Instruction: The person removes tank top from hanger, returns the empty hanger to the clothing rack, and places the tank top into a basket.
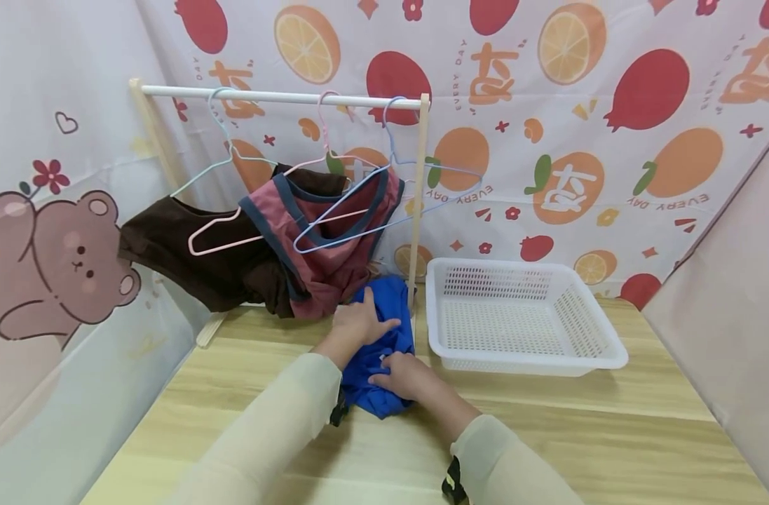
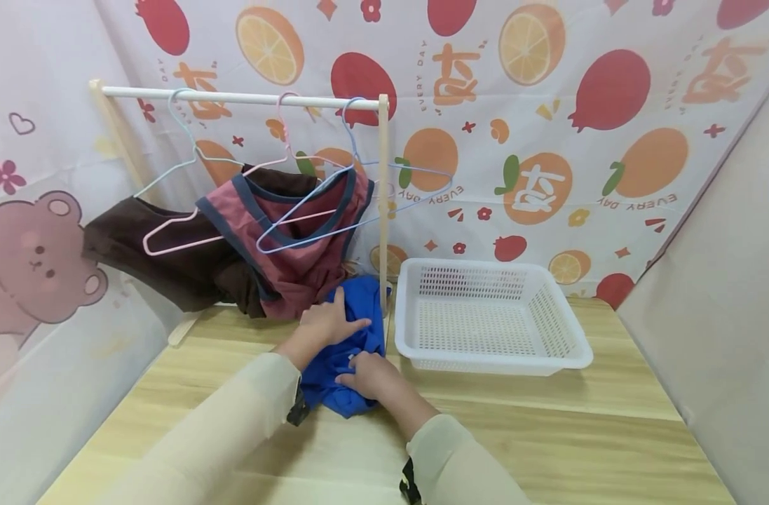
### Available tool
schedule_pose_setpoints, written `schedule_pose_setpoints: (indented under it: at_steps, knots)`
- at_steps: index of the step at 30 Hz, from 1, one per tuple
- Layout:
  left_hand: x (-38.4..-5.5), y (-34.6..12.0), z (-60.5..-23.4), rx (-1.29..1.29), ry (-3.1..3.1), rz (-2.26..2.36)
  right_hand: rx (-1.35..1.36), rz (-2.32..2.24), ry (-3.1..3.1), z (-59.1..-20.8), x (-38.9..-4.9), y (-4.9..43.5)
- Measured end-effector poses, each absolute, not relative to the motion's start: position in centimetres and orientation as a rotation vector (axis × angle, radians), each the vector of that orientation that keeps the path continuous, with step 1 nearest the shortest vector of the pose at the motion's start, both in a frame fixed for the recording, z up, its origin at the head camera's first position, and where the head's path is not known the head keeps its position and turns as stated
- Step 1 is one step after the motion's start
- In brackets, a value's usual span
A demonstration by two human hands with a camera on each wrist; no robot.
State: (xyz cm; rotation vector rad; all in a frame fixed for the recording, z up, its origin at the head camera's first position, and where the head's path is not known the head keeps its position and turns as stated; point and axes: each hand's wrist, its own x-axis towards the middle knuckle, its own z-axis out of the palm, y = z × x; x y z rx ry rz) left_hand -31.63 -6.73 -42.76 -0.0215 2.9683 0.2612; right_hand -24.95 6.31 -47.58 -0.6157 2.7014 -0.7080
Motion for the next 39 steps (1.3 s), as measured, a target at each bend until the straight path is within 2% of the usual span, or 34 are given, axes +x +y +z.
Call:
schedule_pose_setpoints:
  at_steps: [6, 13, 23, 33, 39]
  knots:
    - [-31.3, -6.6, -45.4, -0.057, 2.923, 0.222, -0.655, -0.706, 2.721, -47.9, -24.3, 6.1]
    - [-31.6, -5.8, -46.2, 0.014, 2.911, 0.206, -0.661, -0.699, 2.734, -47.8, -24.1, 6.1]
    - [-31.4, -6.3, -46.8, 0.027, 2.853, 0.829, -0.678, -0.786, 2.714, -47.9, -23.5, 6.3]
    - [-31.5, -7.0, -44.0, -0.065, 2.814, 1.505, -0.578, -0.733, 2.834, -47.5, -23.7, 6.9]
    - [-31.3, -7.8, -41.6, -0.121, 2.907, 1.582, -0.535, -0.770, 2.854, -47.0, -23.9, 7.4]
